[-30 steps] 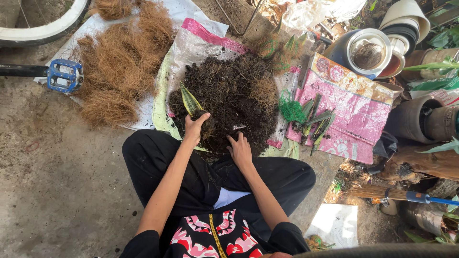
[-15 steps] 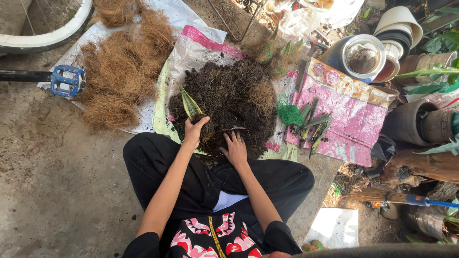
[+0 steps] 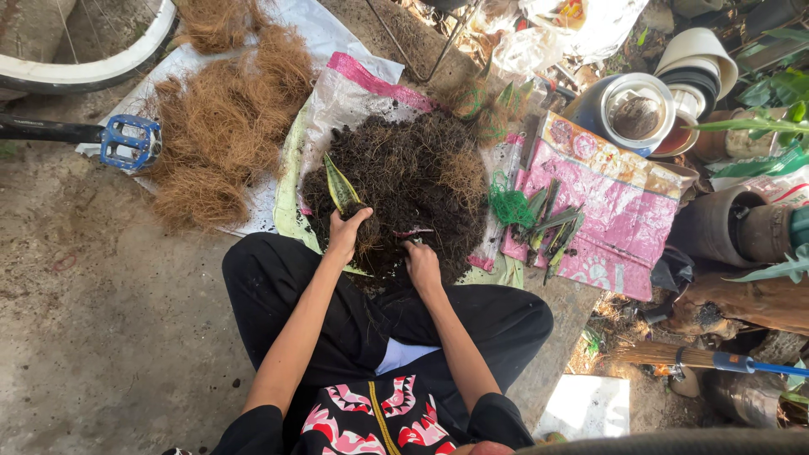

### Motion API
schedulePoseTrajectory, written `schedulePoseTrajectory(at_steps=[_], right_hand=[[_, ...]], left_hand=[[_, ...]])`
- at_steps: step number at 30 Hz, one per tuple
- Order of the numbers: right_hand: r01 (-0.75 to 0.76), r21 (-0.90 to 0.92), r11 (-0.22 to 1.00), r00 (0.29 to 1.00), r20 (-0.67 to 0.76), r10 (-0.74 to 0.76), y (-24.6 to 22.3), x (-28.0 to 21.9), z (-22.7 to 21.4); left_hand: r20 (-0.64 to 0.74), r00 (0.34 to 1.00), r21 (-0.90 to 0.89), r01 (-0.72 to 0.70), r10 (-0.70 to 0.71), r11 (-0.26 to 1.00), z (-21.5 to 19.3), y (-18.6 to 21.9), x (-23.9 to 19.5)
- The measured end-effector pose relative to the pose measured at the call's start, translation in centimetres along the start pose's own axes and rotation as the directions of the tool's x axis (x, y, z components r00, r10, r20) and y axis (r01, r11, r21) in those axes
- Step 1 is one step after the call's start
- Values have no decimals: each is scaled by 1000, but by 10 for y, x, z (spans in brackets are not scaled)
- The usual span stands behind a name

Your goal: The person sits on the ground and wraps a plant cutting in a leaf, then packs soil around it. They repeat this process with multiple cuttings, securing each with a green string.

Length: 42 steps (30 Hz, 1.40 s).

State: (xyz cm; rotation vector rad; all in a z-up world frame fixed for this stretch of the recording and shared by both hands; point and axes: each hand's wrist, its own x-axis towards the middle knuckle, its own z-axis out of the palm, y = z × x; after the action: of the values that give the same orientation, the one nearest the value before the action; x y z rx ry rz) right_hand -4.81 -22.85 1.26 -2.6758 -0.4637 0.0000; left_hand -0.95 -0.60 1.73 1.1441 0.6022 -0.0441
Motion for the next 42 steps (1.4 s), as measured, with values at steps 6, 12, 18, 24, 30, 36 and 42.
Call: schedulePoseTrajectory(at_steps=[6, 12, 18, 24, 30, 36, 42], right_hand=[[-267, 248, 931, 964, 74, 257, -8, 19, -37], [-250, 265, 931, 968, 67, 241, -14, 29, -55], [37, 281, 959, 996, 63, -57, -20, 24, -67], [-145, 19, 989, 988, 62, 144, -31, 8, -56], [-76, -136, 988, 996, 40, 82, -14, -22, -5], [-92, -93, 991, 995, 19, 94, 1, -17, 4], [-190, 385, 903, 968, -82, 239, -45, 43, -78]], left_hand=[[85, 994, -72, -66, 72, 995, -1, -4, -1], [49, 999, -53, 1, 2, 999, -1, 0, -2], [74, 997, -62, -15, 20, 998, 1, -1, -1], [62, 998, -53, -12, 15, 999, 0, -5, 1], [79, 996, -117, -28, 38, 993, 1, -2, -3], [102, 995, -110, 25, -14, 994, 2, 0, -4], [155, 988, 43, 1, -8, 999, 4, -7, -2]])
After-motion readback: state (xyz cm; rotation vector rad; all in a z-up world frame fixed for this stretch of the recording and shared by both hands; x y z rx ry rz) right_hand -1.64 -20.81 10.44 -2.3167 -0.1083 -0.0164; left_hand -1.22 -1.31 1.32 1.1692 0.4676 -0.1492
